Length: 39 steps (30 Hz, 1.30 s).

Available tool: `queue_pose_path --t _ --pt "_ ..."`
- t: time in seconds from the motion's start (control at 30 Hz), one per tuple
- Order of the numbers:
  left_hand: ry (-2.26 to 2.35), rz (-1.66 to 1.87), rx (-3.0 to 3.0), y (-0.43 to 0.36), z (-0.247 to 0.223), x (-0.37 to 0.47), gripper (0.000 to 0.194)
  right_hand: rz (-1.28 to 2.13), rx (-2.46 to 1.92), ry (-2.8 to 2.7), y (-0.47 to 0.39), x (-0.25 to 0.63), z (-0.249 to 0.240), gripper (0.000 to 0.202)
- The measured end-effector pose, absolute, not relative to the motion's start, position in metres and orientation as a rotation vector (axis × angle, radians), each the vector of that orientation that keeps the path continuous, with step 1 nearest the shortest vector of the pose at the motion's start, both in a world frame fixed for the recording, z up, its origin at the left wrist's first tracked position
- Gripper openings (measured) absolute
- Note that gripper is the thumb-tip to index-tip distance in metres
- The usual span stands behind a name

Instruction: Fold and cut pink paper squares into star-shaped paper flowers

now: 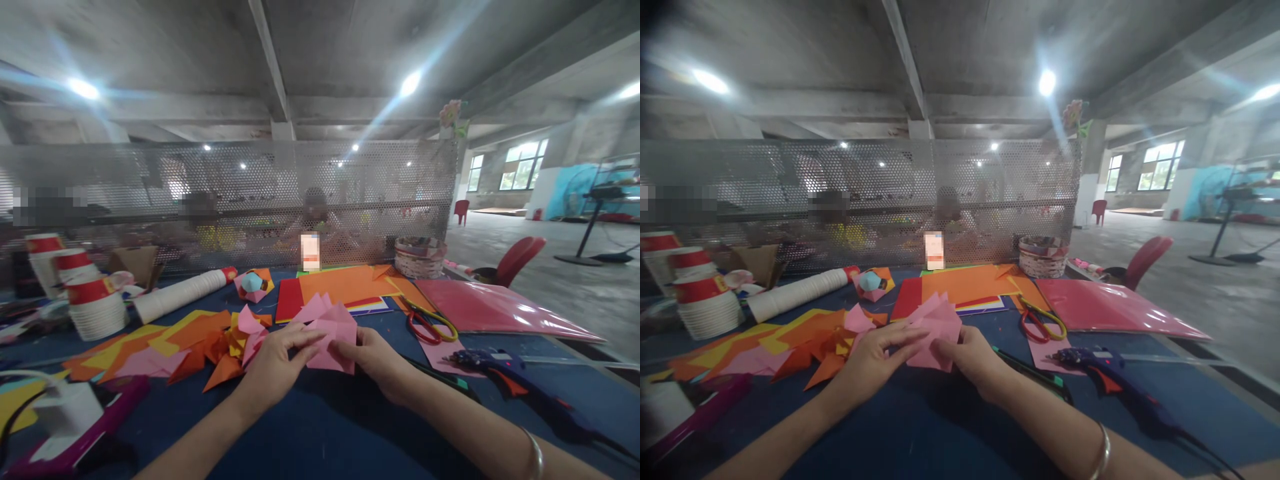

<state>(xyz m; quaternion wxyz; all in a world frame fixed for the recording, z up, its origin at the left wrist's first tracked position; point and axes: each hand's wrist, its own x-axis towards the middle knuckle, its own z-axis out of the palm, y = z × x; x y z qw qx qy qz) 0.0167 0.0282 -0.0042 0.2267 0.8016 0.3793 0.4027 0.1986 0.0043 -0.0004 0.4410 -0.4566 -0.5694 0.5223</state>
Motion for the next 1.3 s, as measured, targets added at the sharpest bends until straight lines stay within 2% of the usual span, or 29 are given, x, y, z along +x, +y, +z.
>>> queue_pose_path --t 0.2,0.5,0.7,0.87,1.07,1.3 --pt "1.08 1.122 2.223 0.0287 -0.0038 0.0163 0.025 1.311 -1.148 -1.438 0.0074 0.2002 -0.0046 0.02" --pt "1.079 1.178 2.196 0.0263 -0.0008 0.0169 0.022 1.478 -1.09 -1.225 0.0009 0.1971 0.0023 0.03" --pt "1.037 1.188 2.214 0.0272 -0.0019 0.0165 0.02 1.569 -1.081 -1.109 0.0016 0.1973 0.0023 0.023" --pt "0.992 1.209 2.242 0.0283 -0.0048 0.0161 0.021 1.609 -1.023 -1.076 0.0002 0.1967 0.0031 0.032" --pt "0.974 1.255 2.285 0.0298 -0.0074 0.0162 0.021 1.595 -1.026 -1.104 0.0014 0.1977 0.0017 0.033" --pt "0.9 1.313 2.354 0.0283 -0.0065 0.0178 0.01 1.46 -1.056 -1.273 0.0026 0.196 -0.0017 0.038"
